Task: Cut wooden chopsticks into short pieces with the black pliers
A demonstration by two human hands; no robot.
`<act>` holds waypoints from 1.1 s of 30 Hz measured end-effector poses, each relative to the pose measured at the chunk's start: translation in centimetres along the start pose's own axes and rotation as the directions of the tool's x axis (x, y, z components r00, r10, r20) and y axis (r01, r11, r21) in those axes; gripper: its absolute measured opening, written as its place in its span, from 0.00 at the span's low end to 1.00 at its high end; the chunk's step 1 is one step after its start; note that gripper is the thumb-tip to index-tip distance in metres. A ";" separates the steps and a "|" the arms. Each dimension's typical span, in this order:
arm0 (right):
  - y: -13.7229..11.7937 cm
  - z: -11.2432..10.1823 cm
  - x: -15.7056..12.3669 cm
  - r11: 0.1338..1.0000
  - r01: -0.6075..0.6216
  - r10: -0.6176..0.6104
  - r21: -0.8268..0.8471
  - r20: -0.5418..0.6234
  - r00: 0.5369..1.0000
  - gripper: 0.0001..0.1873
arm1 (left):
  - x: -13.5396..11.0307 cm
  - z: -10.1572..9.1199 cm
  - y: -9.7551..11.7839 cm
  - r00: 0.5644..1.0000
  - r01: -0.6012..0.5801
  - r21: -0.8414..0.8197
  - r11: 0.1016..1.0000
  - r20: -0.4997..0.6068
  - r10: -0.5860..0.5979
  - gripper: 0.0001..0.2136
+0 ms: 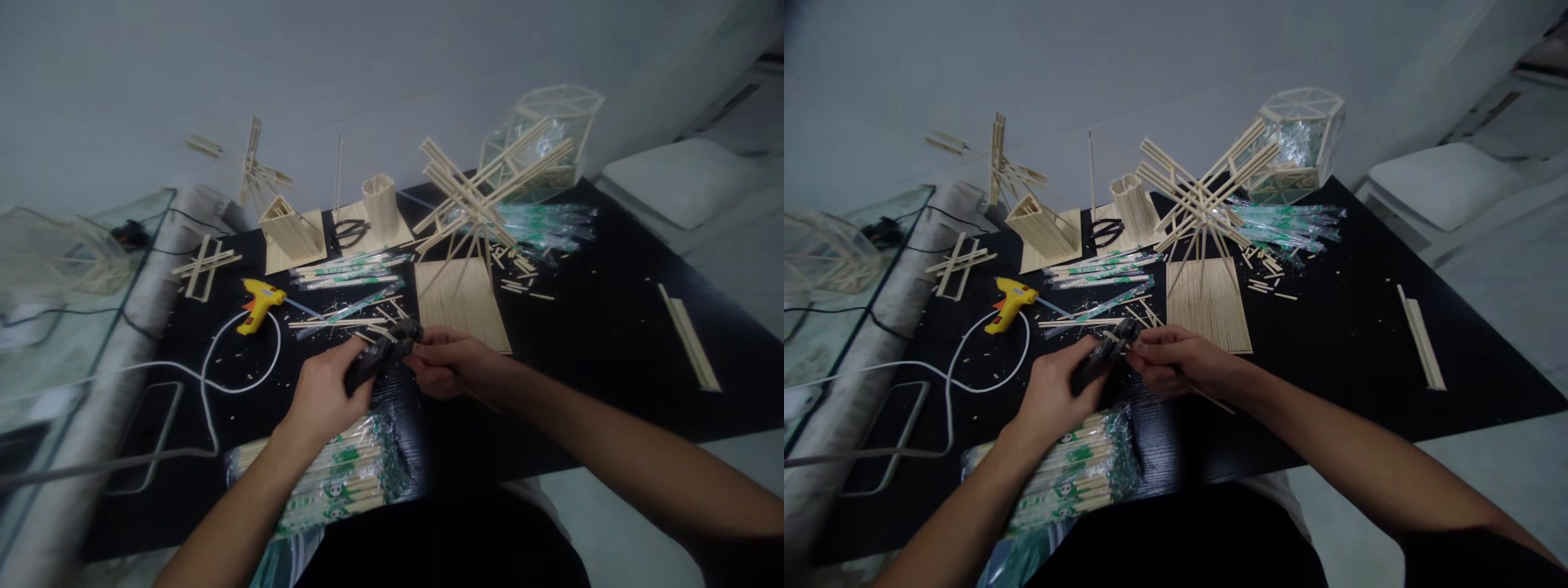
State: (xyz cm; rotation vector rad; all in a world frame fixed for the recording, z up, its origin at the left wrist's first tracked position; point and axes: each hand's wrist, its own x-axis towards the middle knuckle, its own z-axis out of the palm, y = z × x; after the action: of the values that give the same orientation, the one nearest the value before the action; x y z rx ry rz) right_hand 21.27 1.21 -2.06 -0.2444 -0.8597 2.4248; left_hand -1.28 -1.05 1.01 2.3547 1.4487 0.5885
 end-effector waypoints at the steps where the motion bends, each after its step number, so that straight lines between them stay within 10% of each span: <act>1: 0.0 0.0 0.0 1.000 -0.001 0.001 -0.004 -0.006 1.000 0.16 | 0.0 0.0 0.0 1.000 0.001 0.006 1.000 -0.005 -0.001 0.03; 33: 0.8 1.2 0.7 0.965 0.147 -0.183 -0.217 -0.156 0.971 0.12 | 0.4 1.0 -0.2 0.973 0.058 0.232 0.971 -0.233 -0.002 0.19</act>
State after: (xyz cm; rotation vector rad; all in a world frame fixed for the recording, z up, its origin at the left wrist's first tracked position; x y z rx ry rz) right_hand 19.91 0.48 -1.58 -0.4376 -1.0077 2.1262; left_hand -0.81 -0.63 0.11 2.5071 1.7408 0.7392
